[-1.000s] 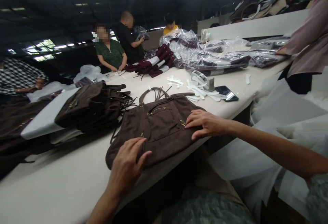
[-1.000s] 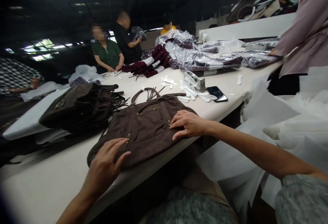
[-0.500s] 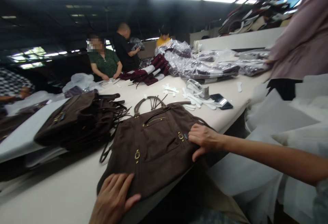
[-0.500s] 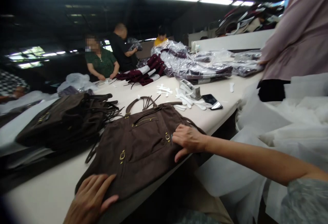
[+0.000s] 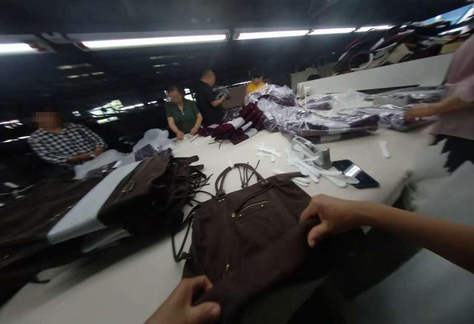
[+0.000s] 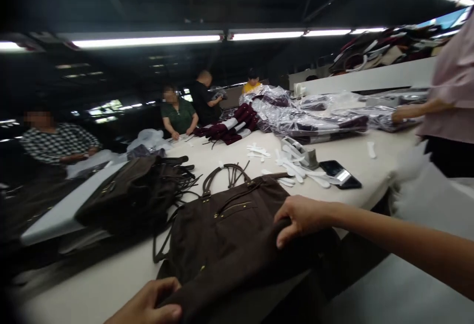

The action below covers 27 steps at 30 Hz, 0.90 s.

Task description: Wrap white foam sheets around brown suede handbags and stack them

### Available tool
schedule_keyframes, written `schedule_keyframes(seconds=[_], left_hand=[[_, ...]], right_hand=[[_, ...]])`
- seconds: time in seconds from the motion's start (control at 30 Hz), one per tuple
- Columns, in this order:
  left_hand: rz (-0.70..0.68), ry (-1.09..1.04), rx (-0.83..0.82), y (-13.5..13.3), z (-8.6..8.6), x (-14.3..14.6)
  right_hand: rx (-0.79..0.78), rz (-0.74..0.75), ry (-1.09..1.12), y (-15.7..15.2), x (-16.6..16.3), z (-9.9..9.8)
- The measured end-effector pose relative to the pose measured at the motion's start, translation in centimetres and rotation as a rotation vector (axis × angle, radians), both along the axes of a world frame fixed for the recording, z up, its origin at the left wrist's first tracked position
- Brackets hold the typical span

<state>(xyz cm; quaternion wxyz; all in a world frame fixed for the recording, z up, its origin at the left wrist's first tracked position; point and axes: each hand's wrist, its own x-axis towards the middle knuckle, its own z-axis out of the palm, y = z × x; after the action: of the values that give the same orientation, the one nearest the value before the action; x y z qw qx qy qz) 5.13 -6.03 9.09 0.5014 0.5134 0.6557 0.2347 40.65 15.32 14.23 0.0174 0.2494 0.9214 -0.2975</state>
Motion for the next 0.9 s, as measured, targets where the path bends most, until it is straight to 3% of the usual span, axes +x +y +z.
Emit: schedule_keyframes(seconds=[0.1,0.23,0.37,0.43,0.5,0.57,0.73,0.8,0.9], left_hand=[[0.107,0.065,0.024,0.6,0.3,1.3],[0.203,0.634,0.383,1.8,-0.8,1.5],[0.012,1.157,0.997,2.8,-4.2,-0.1],[-0.061,1.264,1.13,3.0,-5.1,-0.6],[-0.068,1.321,1.09,3.1,-4.9,-0.5],[-0.102,1.31,0.976,3.2,-3.5,0.2],[-0.277,1.077,0.705,4.4,-0.2,2.4],[-0.294,1.039,0.733,4.8,-0.4,2.4],[-0.299,1.056,0.919,5.0,-2.3,1.7]], right_hand=[[0.05,-0.05,-0.035,0.5,-0.5,-1.3],[0.245,-0.075,0.01,1.5,-1.5,-3.2],[0.546,-0.016,0.149,1.6,-1.8,-6.5],[0.705,0.018,0.25,1.1,-1.6,-7.8],[0.824,0.016,0.302,0.5,-1.5,-8.6],[0.886,0.04,0.331,0.0,-1.5,-8.9],[0.863,0.174,0.315,-0.3,-1.4,-8.3],[0.797,0.145,0.256,0.2,-1.0,-7.4],[0.68,0.103,0.158,1.7,-0.2,-6.1]])
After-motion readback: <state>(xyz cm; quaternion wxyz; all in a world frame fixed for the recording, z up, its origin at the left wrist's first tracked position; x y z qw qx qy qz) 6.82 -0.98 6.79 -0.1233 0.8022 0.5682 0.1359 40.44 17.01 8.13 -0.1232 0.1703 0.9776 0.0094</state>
